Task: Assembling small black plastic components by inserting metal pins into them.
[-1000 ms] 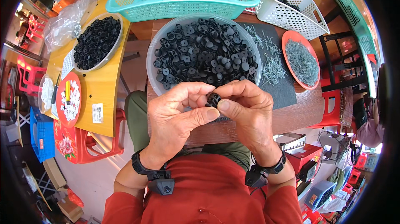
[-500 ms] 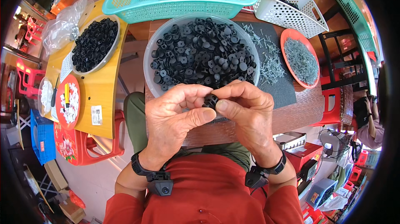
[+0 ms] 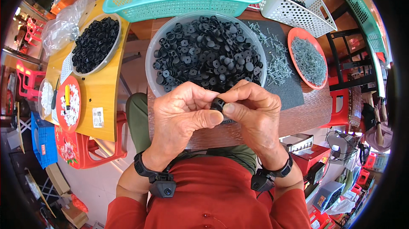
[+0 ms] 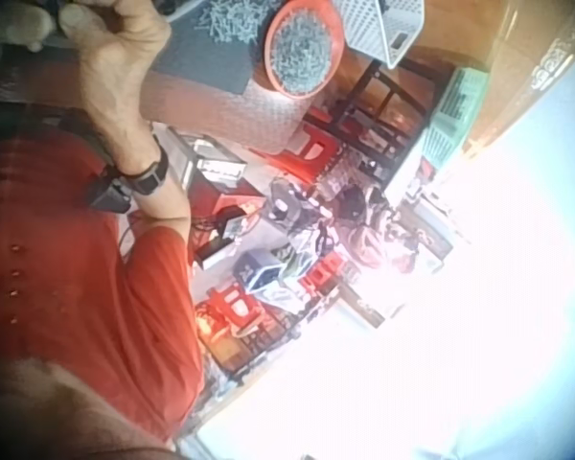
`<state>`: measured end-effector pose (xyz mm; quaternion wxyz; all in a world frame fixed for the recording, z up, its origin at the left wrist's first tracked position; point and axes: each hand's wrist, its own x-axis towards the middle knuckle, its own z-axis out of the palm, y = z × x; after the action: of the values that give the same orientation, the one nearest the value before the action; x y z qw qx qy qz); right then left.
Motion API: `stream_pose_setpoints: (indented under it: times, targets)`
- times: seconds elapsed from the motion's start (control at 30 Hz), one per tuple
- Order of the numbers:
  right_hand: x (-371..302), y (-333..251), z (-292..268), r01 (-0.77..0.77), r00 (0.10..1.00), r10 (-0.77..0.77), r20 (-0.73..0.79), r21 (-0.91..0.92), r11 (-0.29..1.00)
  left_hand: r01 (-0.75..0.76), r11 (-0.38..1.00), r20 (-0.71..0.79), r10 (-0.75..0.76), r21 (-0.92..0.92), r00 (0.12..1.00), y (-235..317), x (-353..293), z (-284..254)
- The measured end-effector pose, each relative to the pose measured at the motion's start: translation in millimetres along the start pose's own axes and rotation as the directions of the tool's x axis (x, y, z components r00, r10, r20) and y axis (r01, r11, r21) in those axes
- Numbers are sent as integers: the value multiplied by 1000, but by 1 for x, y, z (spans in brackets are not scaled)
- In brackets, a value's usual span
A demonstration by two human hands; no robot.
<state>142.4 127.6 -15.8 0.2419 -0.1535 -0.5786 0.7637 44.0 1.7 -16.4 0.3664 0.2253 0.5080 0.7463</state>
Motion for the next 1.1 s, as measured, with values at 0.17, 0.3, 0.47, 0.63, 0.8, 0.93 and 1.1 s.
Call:
stream_pose_setpoints:
  times: [0.17, 0.3, 0.47, 0.63, 0.8, 0.93, 1.1]
  targets:
    - [-2, -3, 2, 12, 1000, -12, -3, -88, 996, 5, 999, 11, -4, -52, 1000, 1, 0, 2]
    - [-2, -4, 4, 67, 998, -67, 5, -81, 994, -41, 999, 5, 41, -28, 999, 0, -1, 3]
    - [-1, -8, 4, 89, 996, -85, 31, -132, 987, -65, 998, 14, 65, -10, 998, 4, 0, 4]
    - [0, -9, 5, 111, 993, -109, 35, -70, 991, -42, 998, 11, 42, -51, 999, 5, 1, 5]
    - [0, -8, 3, 135, 990, -132, 46, -89, 987, -11, 999, 5, 11, -49, 1000, 8, 1, 8]
    - [-2, -8, 2, 170, 985, -163, 59, -145, 975, -41, 999, 25, 42, -33, 999, 2, -1, 5]
    - [-6, -9, 2, 180, 984, -171, 57, -235, 955, -117, 993, 54, 117, 6, 992, -1, 0, 4]
